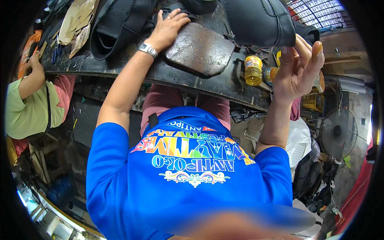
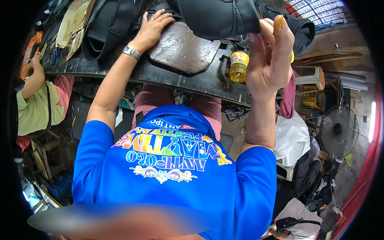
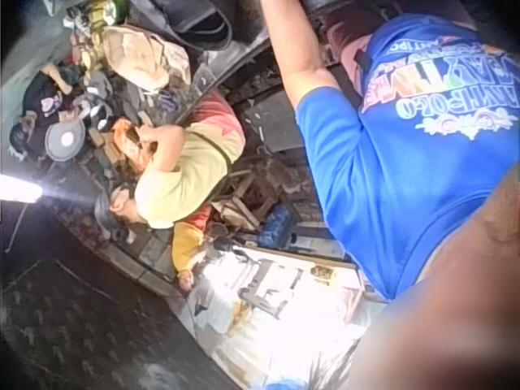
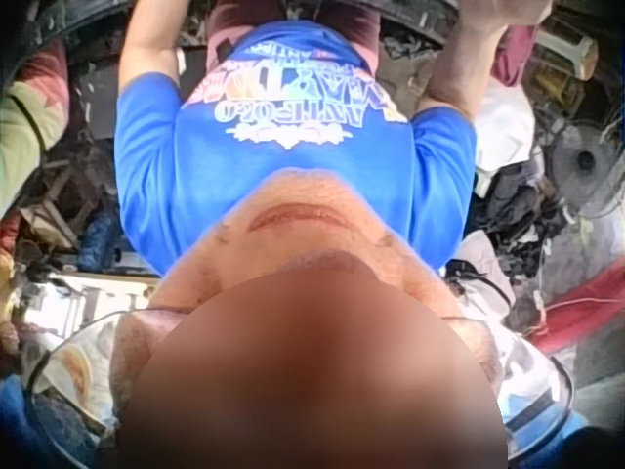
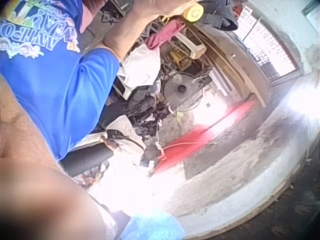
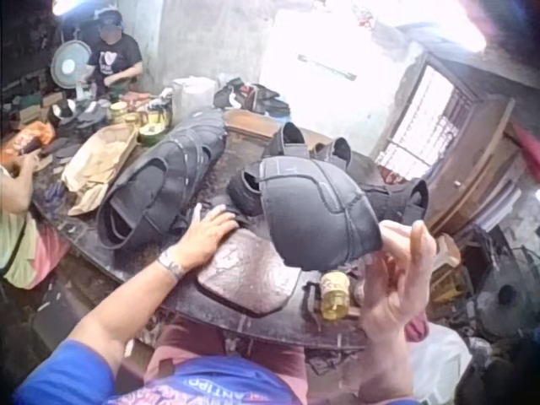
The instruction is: The person applies glue to the edges of several black sandals and straps using a small brush. They repeatedly dip the brush into a yellow glue container and spread the adhesive along seams and edges, then place the treated items on the workbench.
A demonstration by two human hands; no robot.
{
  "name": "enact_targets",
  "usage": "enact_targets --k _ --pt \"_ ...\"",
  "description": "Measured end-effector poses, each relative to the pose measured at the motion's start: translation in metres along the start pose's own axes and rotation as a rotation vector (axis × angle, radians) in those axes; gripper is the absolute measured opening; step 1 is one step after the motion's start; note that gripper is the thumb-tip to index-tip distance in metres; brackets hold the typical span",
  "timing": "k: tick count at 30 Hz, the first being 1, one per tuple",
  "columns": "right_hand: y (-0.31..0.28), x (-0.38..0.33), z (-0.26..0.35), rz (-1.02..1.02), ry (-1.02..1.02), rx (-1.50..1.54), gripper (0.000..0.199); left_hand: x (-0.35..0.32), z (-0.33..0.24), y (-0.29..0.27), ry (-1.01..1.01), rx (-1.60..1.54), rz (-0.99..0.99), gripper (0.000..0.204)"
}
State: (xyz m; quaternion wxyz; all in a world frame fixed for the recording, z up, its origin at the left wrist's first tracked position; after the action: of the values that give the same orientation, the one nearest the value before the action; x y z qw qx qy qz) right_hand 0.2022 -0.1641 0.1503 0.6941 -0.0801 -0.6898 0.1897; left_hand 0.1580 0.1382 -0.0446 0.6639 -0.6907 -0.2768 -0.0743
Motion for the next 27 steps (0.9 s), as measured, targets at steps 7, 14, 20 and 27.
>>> enact_targets --k 7,14,20,27 --pt "0.007 0.003 0.03 0.108 -0.087 -0.085 0.059 0.011 0.009 -0.029 -0.038 -0.202 -0.05 0.055" --pt "0.065 -0.071 0.059 0.407 -0.105 0.298 0.054 -0.093 -0.054 -0.065 -0.549 -2.514 0.466 0.056" --pt "0.022 -0.112 0.064 0.358 0.25 -0.071 0.047 -0.114 -0.06 -0.063 -0.762 -2.364 0.497 0.036" --pt "-0.018 -0.166 0.037 0.54 0.885 -0.404 0.045 -0.104 -0.092 -0.068 -0.726 -2.344 0.61 0.041"
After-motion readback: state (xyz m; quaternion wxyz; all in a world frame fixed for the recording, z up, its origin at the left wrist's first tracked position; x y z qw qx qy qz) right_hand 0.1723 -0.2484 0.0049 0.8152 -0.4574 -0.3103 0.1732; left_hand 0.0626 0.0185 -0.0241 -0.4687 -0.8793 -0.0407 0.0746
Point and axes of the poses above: each hand's wrist, its own x-axis towards the middle knuckle, its own y-axis out of the palm, z = x × y, the point moved 4 cm from there along x, towards the middle knuckle, and after that the axes turned 9 degrees about -y, right-handed, at the moved point
